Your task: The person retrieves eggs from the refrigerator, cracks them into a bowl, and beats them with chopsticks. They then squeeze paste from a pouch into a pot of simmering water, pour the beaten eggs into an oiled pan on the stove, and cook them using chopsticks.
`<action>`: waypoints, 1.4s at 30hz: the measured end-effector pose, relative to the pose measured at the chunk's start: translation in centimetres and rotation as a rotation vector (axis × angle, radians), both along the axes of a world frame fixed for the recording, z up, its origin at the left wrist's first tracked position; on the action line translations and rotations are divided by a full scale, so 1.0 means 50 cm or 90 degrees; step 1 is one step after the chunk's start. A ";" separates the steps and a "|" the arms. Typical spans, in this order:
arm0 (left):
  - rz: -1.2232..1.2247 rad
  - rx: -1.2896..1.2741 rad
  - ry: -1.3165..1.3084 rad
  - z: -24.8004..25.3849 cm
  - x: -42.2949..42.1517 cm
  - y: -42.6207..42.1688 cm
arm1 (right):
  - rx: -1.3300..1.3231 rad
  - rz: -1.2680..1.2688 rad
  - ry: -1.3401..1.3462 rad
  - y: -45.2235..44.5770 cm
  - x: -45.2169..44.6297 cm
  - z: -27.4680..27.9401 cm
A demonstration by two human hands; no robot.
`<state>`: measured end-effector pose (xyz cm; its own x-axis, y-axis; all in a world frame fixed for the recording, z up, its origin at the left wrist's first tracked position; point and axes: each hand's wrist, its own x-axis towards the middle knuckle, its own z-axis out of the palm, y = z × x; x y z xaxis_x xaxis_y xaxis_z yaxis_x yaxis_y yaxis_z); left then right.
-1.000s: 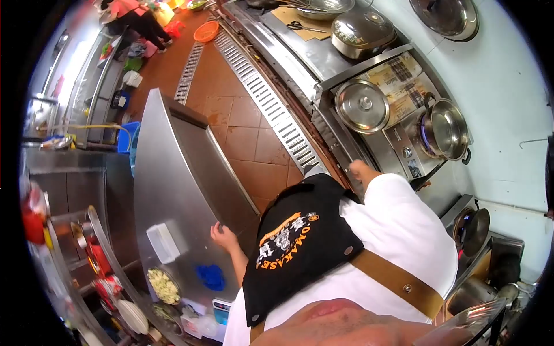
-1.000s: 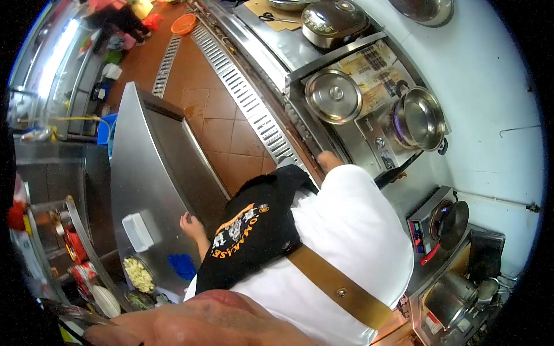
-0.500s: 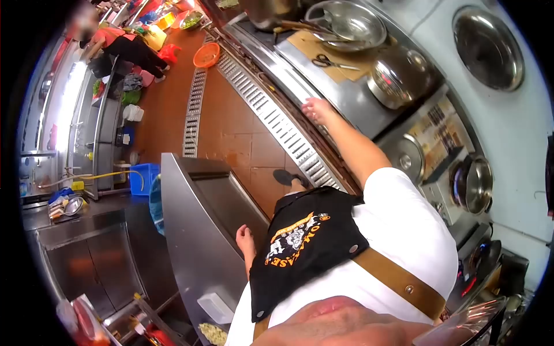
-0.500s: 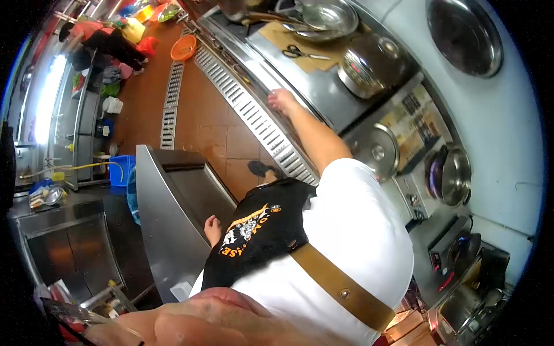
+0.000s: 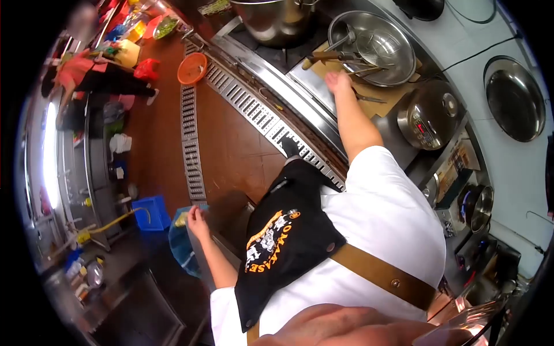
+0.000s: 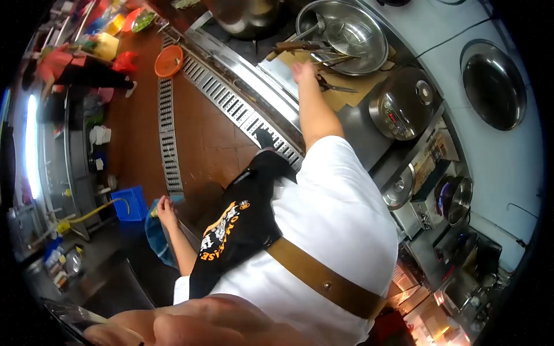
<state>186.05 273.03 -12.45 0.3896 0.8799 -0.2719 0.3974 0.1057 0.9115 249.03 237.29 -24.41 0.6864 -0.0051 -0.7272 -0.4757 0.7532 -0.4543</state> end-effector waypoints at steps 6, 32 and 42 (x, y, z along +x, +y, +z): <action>0.144 -0.193 0.030 -0.027 0.098 0.079 | 0.130 -0.097 0.008 0.064 0.051 0.116; 0.035 -0.104 -0.076 -0.051 0.294 1.317 | 0.064 0.703 -0.233 1.542 -0.359 0.429; 0.264 -0.470 -0.287 0.188 0.110 1.676 | 0.266 1.586 0.056 2.375 -0.725 0.431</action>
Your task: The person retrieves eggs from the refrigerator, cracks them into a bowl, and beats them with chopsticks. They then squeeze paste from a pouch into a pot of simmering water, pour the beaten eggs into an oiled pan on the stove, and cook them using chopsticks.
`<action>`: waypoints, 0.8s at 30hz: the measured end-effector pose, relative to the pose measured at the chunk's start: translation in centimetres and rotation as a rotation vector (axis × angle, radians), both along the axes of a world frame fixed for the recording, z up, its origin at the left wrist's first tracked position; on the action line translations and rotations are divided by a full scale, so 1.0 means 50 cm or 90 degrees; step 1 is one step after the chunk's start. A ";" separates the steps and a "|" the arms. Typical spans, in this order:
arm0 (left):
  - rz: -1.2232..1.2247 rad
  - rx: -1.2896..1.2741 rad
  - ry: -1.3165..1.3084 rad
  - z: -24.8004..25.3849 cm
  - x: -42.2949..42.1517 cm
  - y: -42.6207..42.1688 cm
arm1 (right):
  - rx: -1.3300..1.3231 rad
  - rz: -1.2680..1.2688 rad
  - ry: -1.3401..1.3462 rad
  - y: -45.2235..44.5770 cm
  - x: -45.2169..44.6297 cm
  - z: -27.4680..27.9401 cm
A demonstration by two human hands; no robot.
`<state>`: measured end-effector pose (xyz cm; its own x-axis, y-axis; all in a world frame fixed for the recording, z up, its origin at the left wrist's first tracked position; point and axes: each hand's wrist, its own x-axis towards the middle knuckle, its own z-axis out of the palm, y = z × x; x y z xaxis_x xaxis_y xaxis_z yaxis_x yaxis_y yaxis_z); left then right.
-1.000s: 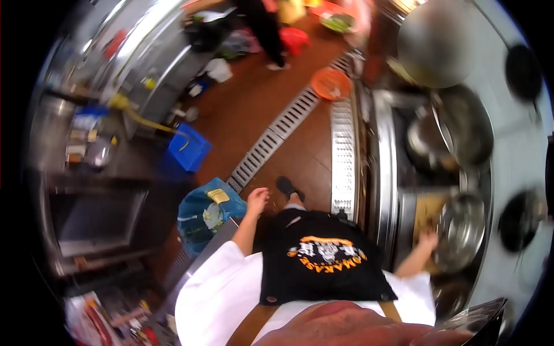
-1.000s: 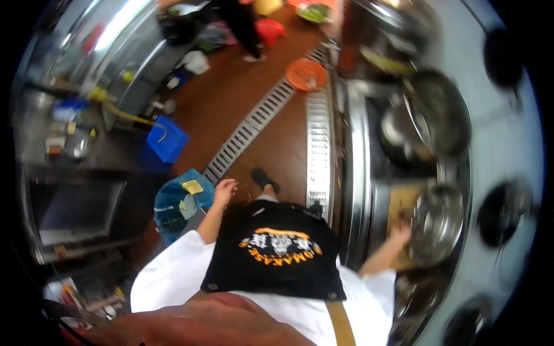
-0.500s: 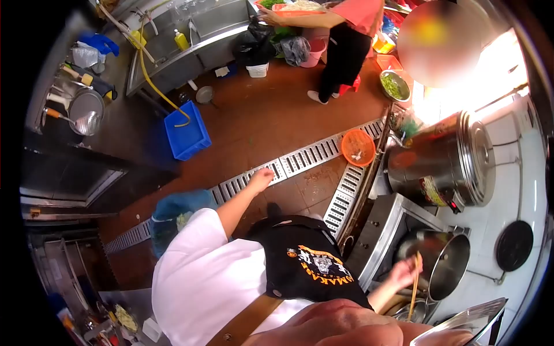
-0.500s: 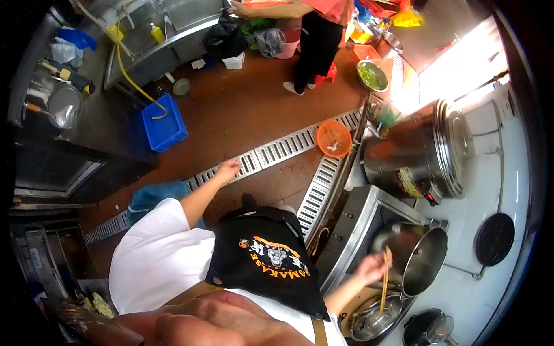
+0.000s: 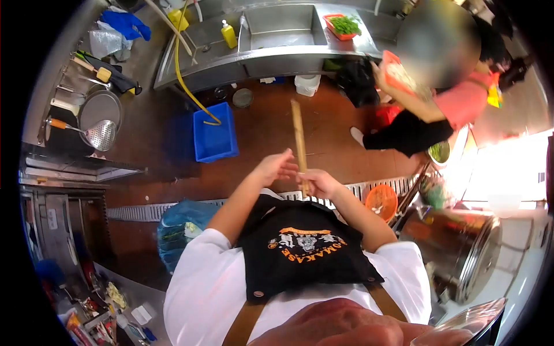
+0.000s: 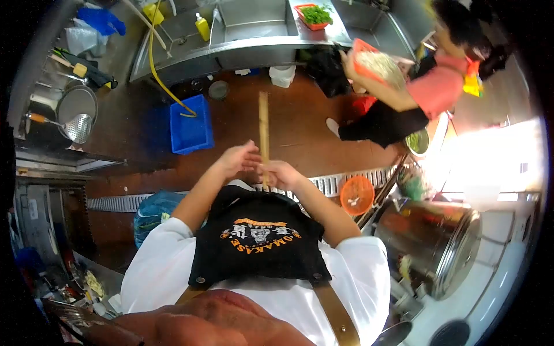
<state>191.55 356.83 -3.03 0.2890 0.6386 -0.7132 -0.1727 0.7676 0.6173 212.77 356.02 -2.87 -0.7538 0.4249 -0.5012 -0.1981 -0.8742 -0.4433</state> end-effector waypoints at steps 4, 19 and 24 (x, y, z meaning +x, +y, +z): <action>0.234 0.162 -0.094 0.035 -0.139 0.195 | 0.208 0.260 -0.063 0.289 -0.176 0.013; 0.264 0.133 0.001 -0.029 -0.462 1.038 | 1.003 -0.216 -0.584 1.626 -0.510 0.101; 0.211 0.000 0.085 -0.056 -0.424 1.261 | 1.005 -0.064 -0.840 2.035 -0.641 0.237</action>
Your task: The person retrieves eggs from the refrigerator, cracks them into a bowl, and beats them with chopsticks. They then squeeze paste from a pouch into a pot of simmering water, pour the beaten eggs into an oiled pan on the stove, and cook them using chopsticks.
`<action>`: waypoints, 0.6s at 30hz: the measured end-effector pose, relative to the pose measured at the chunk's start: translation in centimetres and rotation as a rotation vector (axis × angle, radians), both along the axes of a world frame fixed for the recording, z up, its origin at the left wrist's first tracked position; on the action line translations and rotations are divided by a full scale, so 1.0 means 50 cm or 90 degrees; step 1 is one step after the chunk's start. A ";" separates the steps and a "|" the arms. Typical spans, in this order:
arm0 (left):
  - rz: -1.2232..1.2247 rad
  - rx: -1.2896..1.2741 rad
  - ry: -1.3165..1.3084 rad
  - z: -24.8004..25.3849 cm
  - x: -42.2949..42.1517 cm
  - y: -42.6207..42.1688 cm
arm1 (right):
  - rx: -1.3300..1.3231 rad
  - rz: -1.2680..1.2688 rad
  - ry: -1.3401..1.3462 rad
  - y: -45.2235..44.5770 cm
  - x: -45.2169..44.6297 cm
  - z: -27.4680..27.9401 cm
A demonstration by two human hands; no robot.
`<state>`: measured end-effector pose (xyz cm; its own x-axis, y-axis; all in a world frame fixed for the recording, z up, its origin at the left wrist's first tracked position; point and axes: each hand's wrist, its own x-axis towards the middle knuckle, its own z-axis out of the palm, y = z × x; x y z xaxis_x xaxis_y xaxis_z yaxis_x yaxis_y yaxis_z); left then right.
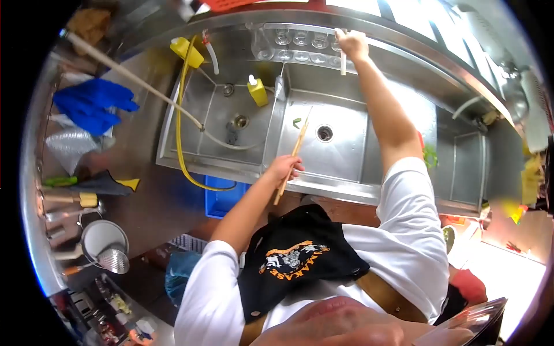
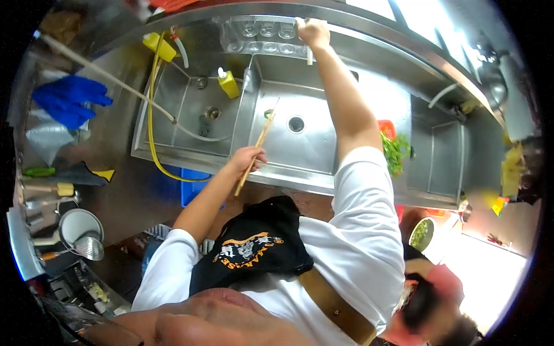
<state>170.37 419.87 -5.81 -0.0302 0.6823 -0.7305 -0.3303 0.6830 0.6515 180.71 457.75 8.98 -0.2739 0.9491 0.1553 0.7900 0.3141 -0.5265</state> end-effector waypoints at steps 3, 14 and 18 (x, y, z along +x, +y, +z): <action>0.001 -0.053 -0.069 -0.035 0.009 0.117 | 0.139 0.085 -0.069 0.154 -0.038 -0.060; 0.083 -0.121 -0.321 -0.189 0.111 0.581 | -0.572 -0.074 0.594 0.088 0.122 -0.443; 0.087 -0.128 -0.330 -0.278 0.122 0.646 | -0.766 -0.285 0.946 0.011 0.111 -0.513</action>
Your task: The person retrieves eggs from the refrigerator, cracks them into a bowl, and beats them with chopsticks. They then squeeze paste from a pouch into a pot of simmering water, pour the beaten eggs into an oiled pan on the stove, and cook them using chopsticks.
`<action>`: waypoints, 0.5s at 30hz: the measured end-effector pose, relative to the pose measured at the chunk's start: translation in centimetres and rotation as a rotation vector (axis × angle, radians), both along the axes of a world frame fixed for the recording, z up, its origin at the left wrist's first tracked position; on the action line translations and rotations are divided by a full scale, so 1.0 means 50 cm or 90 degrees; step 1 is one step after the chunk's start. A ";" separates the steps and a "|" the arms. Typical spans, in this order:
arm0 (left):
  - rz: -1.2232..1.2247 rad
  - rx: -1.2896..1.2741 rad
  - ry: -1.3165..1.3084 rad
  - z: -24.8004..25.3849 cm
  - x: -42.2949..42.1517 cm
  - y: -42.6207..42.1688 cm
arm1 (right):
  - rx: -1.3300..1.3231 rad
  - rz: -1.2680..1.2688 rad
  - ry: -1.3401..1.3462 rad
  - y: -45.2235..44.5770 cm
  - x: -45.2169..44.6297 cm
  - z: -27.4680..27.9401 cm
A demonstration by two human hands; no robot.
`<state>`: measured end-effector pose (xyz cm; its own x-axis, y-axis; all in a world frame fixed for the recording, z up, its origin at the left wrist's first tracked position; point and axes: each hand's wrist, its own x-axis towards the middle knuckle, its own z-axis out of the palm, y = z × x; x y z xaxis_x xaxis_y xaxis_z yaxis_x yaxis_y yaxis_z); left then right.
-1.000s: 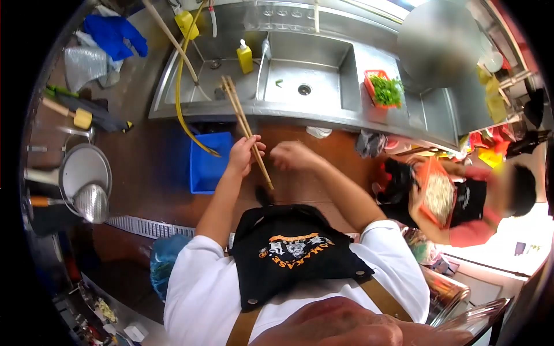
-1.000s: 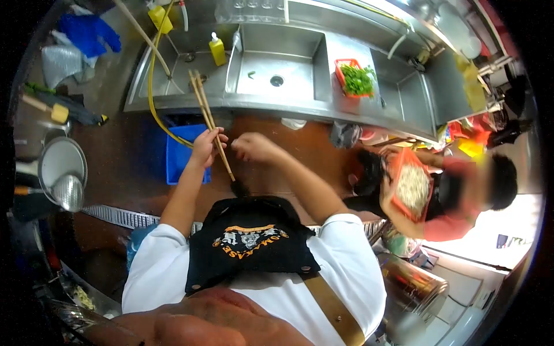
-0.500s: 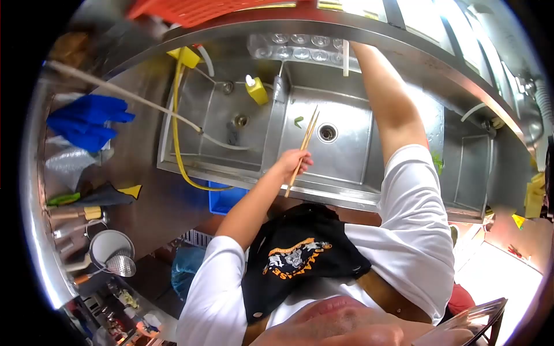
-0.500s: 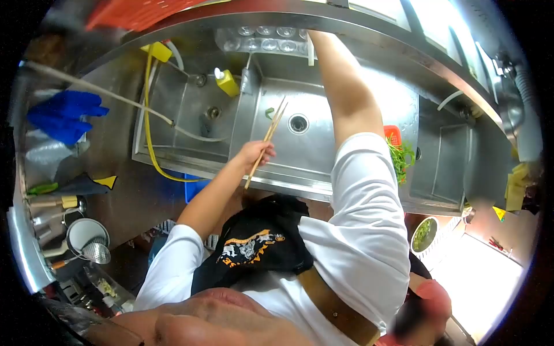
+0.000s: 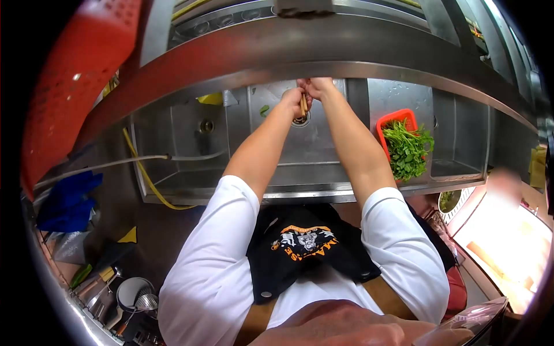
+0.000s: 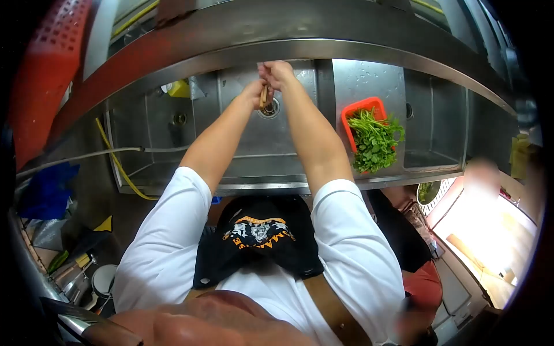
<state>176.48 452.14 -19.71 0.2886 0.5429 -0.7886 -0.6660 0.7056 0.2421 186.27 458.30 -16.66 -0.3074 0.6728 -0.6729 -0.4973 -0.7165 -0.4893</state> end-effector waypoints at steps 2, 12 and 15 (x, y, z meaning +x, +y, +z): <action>0.025 -0.039 0.022 -0.009 -0.003 0.012 | -0.001 0.129 0.015 0.014 -0.002 -0.051; 0.068 0.074 0.042 0.218 0.018 0.053 | 0.611 0.121 -0.551 -0.060 -0.022 0.051; -0.067 0.087 0.184 0.172 0.017 -0.005 | 0.399 0.113 -0.553 -0.062 -0.025 -0.030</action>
